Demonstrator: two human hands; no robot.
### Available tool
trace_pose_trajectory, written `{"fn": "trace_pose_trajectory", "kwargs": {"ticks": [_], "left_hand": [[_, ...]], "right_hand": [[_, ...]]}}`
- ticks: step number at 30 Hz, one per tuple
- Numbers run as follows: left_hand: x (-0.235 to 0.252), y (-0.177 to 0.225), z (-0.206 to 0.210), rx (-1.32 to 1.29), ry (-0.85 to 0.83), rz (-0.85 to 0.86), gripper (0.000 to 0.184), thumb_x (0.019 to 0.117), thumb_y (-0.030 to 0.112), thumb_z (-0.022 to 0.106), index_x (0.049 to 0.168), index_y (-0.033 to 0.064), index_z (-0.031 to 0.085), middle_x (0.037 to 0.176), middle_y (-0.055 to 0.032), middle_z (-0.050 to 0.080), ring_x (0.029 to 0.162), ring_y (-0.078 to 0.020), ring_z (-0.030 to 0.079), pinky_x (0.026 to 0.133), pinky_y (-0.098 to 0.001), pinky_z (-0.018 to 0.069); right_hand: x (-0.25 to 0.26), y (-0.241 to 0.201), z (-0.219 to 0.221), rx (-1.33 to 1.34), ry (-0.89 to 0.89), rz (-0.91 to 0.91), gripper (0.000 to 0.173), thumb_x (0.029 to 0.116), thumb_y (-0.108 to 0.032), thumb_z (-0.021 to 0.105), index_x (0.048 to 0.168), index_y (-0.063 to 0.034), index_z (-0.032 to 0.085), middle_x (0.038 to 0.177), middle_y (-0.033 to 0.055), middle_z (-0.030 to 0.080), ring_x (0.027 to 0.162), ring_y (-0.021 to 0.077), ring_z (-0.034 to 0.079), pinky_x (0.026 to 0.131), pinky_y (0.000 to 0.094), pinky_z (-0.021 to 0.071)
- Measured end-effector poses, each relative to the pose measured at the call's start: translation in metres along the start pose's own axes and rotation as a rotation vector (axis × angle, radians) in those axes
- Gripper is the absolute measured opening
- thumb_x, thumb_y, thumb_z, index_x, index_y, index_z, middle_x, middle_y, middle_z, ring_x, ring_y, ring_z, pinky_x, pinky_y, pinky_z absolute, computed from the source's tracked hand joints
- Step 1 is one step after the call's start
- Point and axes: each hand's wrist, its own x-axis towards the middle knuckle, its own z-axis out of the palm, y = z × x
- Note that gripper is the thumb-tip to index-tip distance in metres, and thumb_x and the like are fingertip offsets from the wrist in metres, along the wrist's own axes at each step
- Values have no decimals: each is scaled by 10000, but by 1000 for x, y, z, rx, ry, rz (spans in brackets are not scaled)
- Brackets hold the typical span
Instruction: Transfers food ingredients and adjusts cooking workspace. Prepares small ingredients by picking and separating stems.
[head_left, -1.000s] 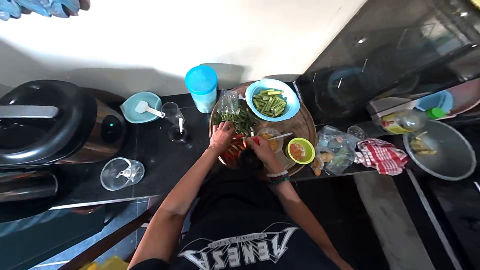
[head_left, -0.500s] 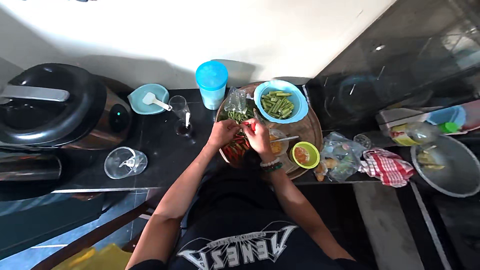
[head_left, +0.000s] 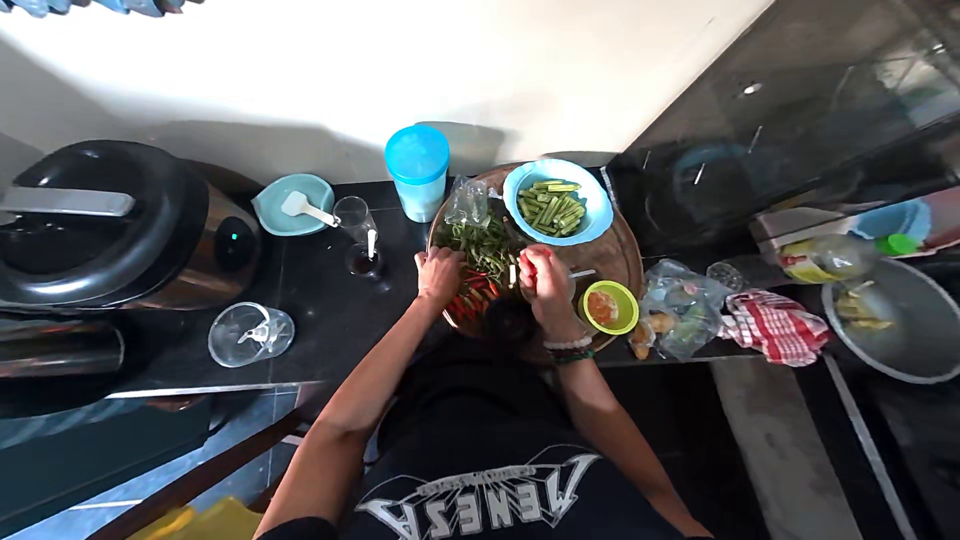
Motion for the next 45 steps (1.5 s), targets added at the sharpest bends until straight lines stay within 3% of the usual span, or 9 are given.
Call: {"fn": "trace_pose_trajectory", "kwargs": {"ticks": [5, 11, 15, 21, 27, 32, 34, 39, 45], "left_hand": [[9, 6, 20, 159, -74, 8, 234, 931, 249, 735, 1127, 121, 736, 1302, -152, 614, 1224, -379, 553, 1006, -620, 410], [8, -2, 24, 149, -88, -22, 216, 950, 196, 695, 1119, 64, 725, 1297, -157, 619, 1237, -367, 557, 1038, -606, 398], [-6, -7, 2, 33, 3, -25, 218, 988, 207, 647, 1120, 42, 702, 1214, -172, 666, 1198, -364, 602, 1052, -602, 404], [-19, -1, -15, -201, 6, -46, 219, 1030, 216, 604, 1174, 68, 678, 1158, -143, 705, 1126, -314, 661, 1057, -594, 415], [-17, -2, -1, -387, 66, -24, 239, 1023, 200, 624, 1224, 76, 657, 1076, -128, 742, 1016, -320, 715, 979, -628, 490], [-15, -4, -3, -404, 157, 38, 151, 992, 188, 661, 1096, 112, 738, 994, -64, 764, 941, -244, 731, 941, -582, 523], [-15, -4, -3, -418, 166, 91, 130, 979, 184, 682, 1065, 122, 758, 981, -47, 765, 943, -225, 724, 984, -587, 491], [-11, -6, -7, -454, 169, 242, 125, 982, 201, 685, 1060, 170, 778, 1009, -8, 759, 975, -197, 704, 980, -570, 491], [-1, 3, 2, 64, 74, 196, 251, 995, 245, 650, 1224, 170, 722, 1364, -118, 618, 1273, -375, 547, 1031, -645, 393]], "right_hand": [[-3, -1, -4, 152, 10, 179, 275, 1069, -309, 473, 874, -140, 569, 676, -19, 548, 468, 44, 410, 433, 186, 352], [-2, 16, 0, -223, -51, 158, 243, 1072, -261, 543, 1135, -56, 657, 790, 27, 624, 558, 76, 503, 511, 232, 440], [6, 36, 0, -490, -98, 41, 256, 1037, -251, 610, 1170, -46, 688, 1009, 111, 702, 879, 181, 660, 818, 403, 553], [19, 44, 23, -590, -184, 42, 336, 1030, -317, 627, 1291, -107, 660, 1141, 141, 701, 976, 233, 678, 908, 456, 552], [28, 45, 38, -716, -124, -225, 230, 1021, -231, 643, 1110, -26, 700, 956, 151, 713, 868, 265, 695, 833, 488, 569], [26, 45, 37, -739, -89, -309, 254, 1007, -268, 670, 1107, -35, 673, 920, 143, 705, 809, 263, 688, 767, 489, 573], [27, 43, 33, -662, -111, -229, 263, 1022, -260, 640, 1099, -10, 660, 917, 149, 690, 816, 251, 679, 775, 469, 572], [31, 26, 16, 67, -76, 282, 211, 1052, -382, 561, 1018, -176, 592, 645, -81, 444, 461, 14, 367, 425, 170, 351], [23, -6, -15, 126, -54, 327, 243, 1086, -323, 441, 982, -152, 577, 711, -29, 567, 489, 31, 447, 435, 163, 361]]}}
